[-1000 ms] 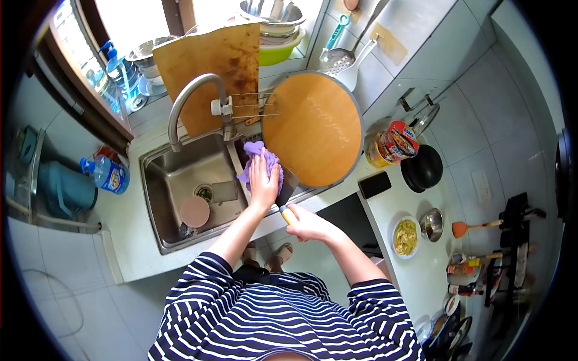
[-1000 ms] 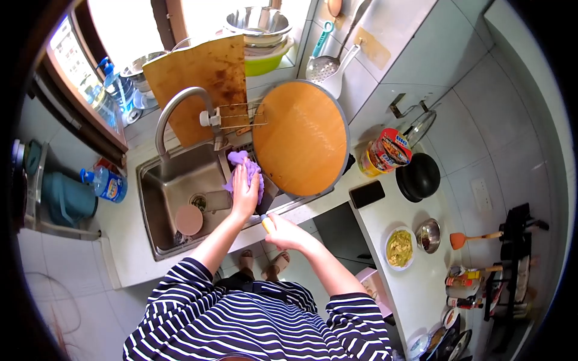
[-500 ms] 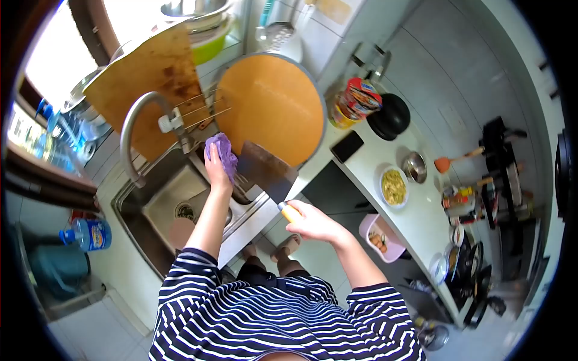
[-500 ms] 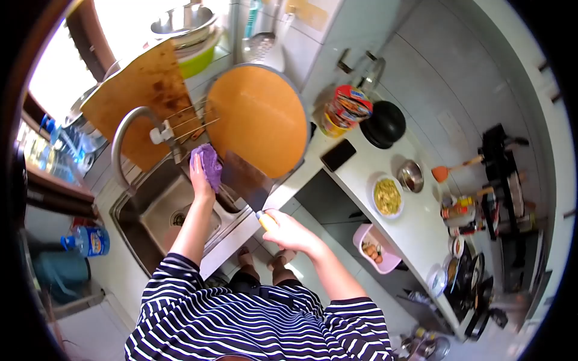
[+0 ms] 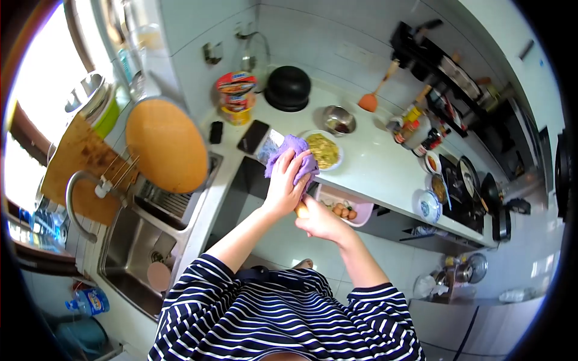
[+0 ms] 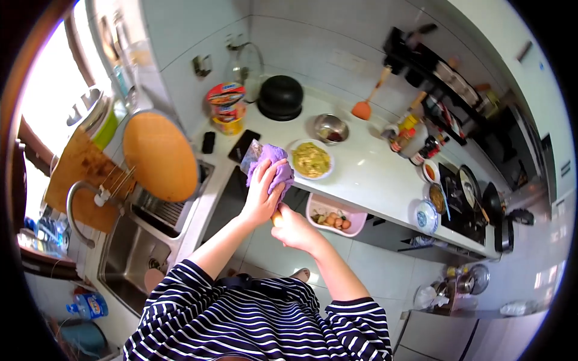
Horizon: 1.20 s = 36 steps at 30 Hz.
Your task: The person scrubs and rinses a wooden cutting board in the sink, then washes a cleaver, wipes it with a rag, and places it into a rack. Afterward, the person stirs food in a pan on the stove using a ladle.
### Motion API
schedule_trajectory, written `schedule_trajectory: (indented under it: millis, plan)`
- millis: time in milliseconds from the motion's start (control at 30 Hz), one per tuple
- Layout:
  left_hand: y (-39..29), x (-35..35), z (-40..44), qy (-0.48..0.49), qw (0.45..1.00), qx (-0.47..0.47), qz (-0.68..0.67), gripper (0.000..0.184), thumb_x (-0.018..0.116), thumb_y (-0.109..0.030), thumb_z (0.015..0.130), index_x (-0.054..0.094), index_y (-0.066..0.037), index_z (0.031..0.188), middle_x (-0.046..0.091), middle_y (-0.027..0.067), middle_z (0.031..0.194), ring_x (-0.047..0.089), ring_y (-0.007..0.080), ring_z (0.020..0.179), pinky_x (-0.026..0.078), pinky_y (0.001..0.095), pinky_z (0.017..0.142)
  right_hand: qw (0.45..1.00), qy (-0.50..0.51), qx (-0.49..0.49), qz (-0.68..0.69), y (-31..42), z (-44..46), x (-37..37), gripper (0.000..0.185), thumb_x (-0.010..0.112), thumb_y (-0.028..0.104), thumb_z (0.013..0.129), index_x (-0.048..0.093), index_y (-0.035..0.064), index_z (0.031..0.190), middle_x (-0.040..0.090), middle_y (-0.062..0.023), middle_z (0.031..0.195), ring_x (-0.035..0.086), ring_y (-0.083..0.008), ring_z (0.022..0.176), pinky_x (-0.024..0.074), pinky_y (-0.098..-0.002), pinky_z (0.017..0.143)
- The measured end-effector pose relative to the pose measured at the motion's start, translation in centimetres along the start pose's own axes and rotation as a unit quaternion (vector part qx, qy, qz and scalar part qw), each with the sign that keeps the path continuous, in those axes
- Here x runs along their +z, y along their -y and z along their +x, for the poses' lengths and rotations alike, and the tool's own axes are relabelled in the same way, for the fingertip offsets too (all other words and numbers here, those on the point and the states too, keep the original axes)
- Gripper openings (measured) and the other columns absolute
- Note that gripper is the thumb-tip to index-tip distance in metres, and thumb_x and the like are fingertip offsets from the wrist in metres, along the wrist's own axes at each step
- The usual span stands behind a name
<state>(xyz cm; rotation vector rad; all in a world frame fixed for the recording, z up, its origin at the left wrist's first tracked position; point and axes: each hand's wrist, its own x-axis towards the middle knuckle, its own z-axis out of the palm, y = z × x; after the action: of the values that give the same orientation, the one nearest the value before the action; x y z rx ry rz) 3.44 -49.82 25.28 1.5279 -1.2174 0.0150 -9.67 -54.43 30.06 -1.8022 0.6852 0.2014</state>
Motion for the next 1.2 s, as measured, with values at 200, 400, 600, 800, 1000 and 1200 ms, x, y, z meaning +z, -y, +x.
schedule_trajectory:
  millis: [200, 400, 600, 800, 1000, 1200]
  plan:
    - [-0.4, 15.0, 4.9, -0.076, 0.997, -0.004, 0.028, 0.041, 0.054, -0.015, 0.087, 0.047, -0.004, 0.125, 0.044, 0.0221, 0.126, 0.04, 0.0393, 0.118, 0.032, 0.0436, 0.101, 0.994, -0.097, 0.036, 0.019, -6.5, -9.3, -9.4, 0.058, 0.061, 0.012, 0.076, 0.039, 0.0049, 0.129, 0.056, -0.0086, 0.081, 0.053, -0.0133, 0.052, 0.044, -0.0269, 0.048]
    - [-0.4, 25.7, 8.6, -0.046, 0.726, -0.397, -0.56, 0.043, 0.041, -0.039, 0.096, 0.051, -0.005, 0.12, 0.058, 0.0093, 0.112, 0.054, 0.0268, 0.106, 0.042, 0.0323, 0.092, 0.98, -0.145, 0.006, 0.135, -12.4, -15.3, -17.8, 0.056, 0.061, 0.011, 0.078, 0.039, -0.0001, 0.129, 0.055, -0.0076, 0.08, 0.051, -0.0142, 0.05, 0.0415, -0.0258, 0.046]
    - [-1.9, 32.0, 7.6, 0.133, 0.457, -0.253, -0.842, 0.04, 0.034, -0.033, 0.095, 0.052, -0.008, 0.12, 0.056, 0.012, 0.12, 0.054, 0.0286, 0.109, 0.042, 0.0403, 0.096, 0.822, -0.018, -0.09, 0.561, -16.9, -14.0, -23.6, 0.046, 0.058, 0.006, 0.081, 0.045, 0.0069, 0.125, 0.051, -0.0043, 0.076, 0.045, -0.0092, 0.047, 0.0337, -0.0203, 0.042]
    - [-5.8, 35.7, 11.4, 0.112, 0.449, -0.42, -0.781, 0.045, 0.036, -0.043, 0.095, 0.052, -0.01, 0.121, 0.059, 0.0082, 0.115, 0.057, 0.0262, 0.104, 0.045, 0.0398, 0.093, 0.856, -0.104, 0.014, 0.505, -19.2, -7.9, -25.7, 0.03, 0.056, 0.007, 0.083, 0.049, 0.0075, 0.113, 0.051, -0.0031, 0.072, 0.047, -0.0091, 0.048, 0.034, -0.022, 0.039]
    - [-4.9, 39.3, 12.3, 0.167, 0.466, -0.476, -0.727, 0.047, 0.035, -0.047, 0.095, 0.052, -0.011, 0.12, 0.058, 0.0075, 0.115, 0.057, 0.0248, 0.103, 0.045, 0.0383, 0.093, 0.91, -0.215, 0.074, 0.347, -19.9, -4.5, -29.7, 0.019, 0.065, 0.016, 0.08, 0.05, 0.006, 0.086, 0.048, -0.0004, 0.062, 0.044, -0.0095, 0.042, 0.0328, -0.0237, 0.036]
    - [-1.4, 42.8, 15.7, 0.169, 0.435, -0.458, -0.757, 0.043, 0.037, -0.037, 0.095, 0.05, -0.005, 0.12, 0.059, 0.0106, 0.11, 0.057, 0.0259, 0.096, 0.048, 0.0384, 0.086, 0.895, -0.126, 0.075, 0.422, -21.1, -4.0, -30.8, 0.013, 0.06, 0.009, 0.08, 0.049, 0.0063, 0.085, 0.048, -0.0005, 0.062, 0.043, -0.01, 0.042, 0.0318, -0.024, 0.038]
